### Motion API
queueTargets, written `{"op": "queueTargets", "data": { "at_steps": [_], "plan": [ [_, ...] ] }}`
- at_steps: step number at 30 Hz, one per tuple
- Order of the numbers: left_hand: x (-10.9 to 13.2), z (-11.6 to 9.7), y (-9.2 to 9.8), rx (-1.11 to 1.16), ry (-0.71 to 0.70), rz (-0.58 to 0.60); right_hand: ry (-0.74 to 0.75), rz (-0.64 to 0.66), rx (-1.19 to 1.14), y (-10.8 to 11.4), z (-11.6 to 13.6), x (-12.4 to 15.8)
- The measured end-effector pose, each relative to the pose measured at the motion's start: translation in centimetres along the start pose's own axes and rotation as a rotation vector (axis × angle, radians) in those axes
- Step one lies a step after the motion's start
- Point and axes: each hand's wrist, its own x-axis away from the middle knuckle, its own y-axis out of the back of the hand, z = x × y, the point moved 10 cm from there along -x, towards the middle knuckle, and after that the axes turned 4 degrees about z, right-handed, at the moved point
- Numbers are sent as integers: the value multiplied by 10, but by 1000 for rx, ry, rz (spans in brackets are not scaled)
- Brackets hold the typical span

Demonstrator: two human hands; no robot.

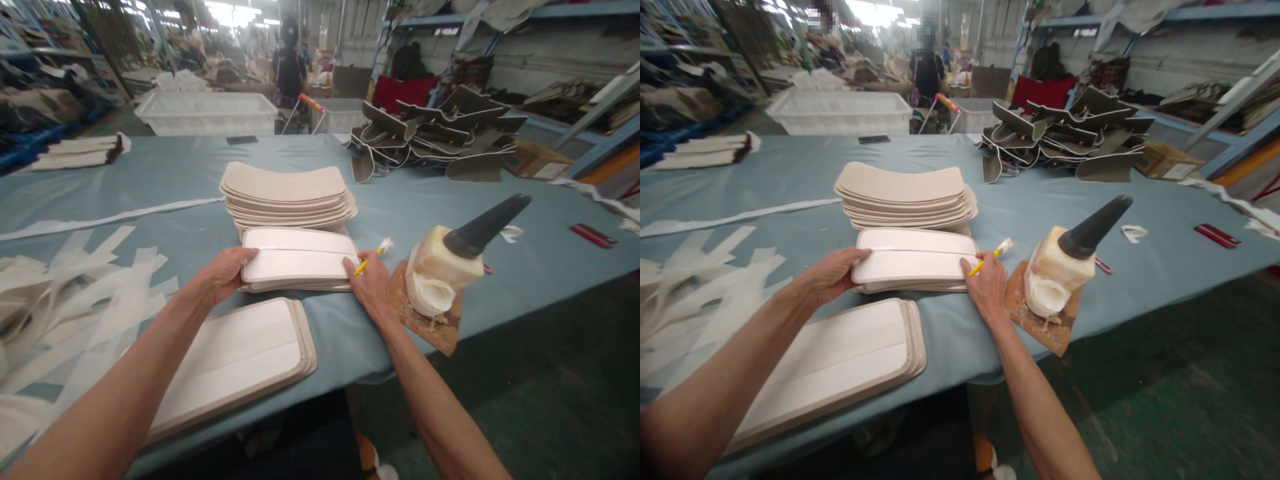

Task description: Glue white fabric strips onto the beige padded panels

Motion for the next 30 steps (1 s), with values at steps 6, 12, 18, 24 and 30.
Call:
{"op": "queueTargets", "data": {
  "at_steps": [6,12,18,24,30],
  "plan": [
    [44,-15,-16,249,38,115,-139,1,-256,10,-11,3],
    [79,-19,-11,490,10,226,-173,-133,-649,44,1,14],
    [123,-3,41,285,-61,222,-163,-90,-830,69,36,59],
    [173,35,125,-120,-128,-102,28,-61,-316,73,92,127],
    [198,81,178,-460,4,-356,98,35,-32,42,123,155]
  ]
}}
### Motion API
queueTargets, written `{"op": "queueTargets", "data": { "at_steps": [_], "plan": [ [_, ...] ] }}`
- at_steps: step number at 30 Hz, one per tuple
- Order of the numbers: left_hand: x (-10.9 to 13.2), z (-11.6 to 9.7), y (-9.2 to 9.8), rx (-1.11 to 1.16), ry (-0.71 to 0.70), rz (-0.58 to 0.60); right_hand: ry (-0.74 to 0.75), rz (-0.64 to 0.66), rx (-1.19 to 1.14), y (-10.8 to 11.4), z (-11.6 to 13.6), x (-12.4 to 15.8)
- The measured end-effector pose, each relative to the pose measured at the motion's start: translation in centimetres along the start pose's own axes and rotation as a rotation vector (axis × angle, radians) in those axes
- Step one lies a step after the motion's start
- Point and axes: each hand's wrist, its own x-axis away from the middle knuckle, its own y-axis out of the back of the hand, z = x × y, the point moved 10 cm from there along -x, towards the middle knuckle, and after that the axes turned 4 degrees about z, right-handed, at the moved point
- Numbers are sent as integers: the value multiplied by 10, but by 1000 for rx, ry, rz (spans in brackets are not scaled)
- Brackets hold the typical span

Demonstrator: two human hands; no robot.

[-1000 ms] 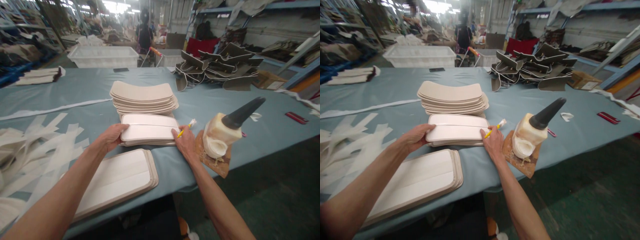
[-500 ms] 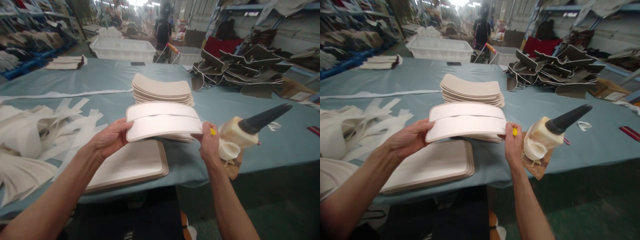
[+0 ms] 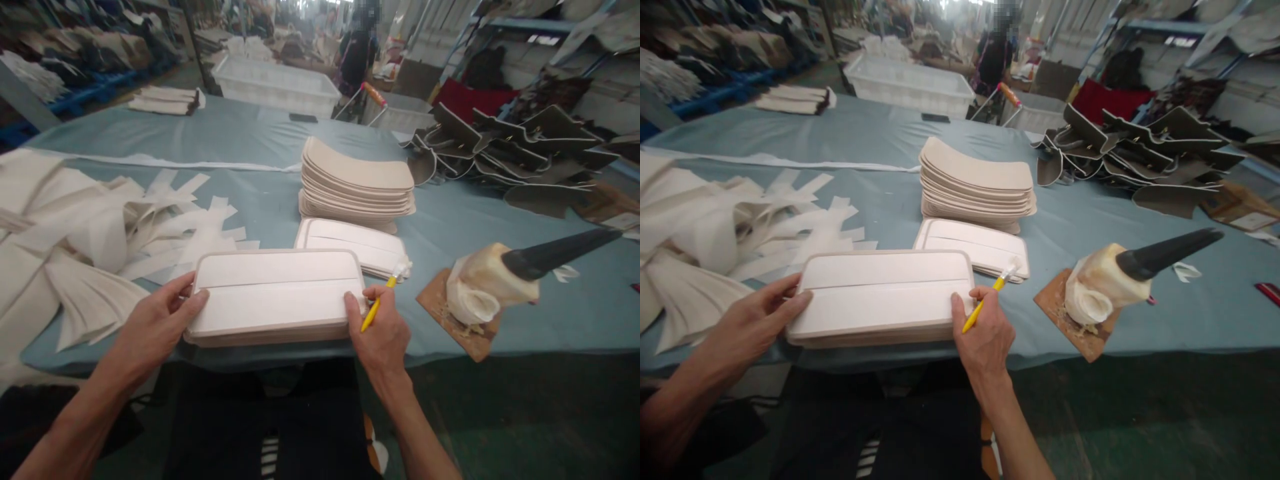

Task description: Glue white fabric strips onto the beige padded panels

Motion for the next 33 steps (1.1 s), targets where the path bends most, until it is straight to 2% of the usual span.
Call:
{"op": "queueTargets", "data": {
  "at_steps": [3,6,11,20,24,27,30,33],
  "plan": [
    [-1,19,3,-71,56,-34,75,-13,76,-4,13,6],
    [-2,29,1,-83,59,-36,121,-24,149,-7,19,14],
    [-7,30,-5,-157,7,4,114,5,225,-14,16,20],
    [-7,25,-4,-300,-30,-25,58,57,220,-14,6,17],
    [2,20,10,-411,-22,-142,65,17,220,-6,-1,15],
    [10,11,19,-459,-83,-234,202,-29,115,1,11,13],
    [17,11,31,-405,-97,-300,364,-57,-8,8,30,17],
    [21,24,55,-285,-11,-406,416,-86,-45,16,40,20]
  ]
}}
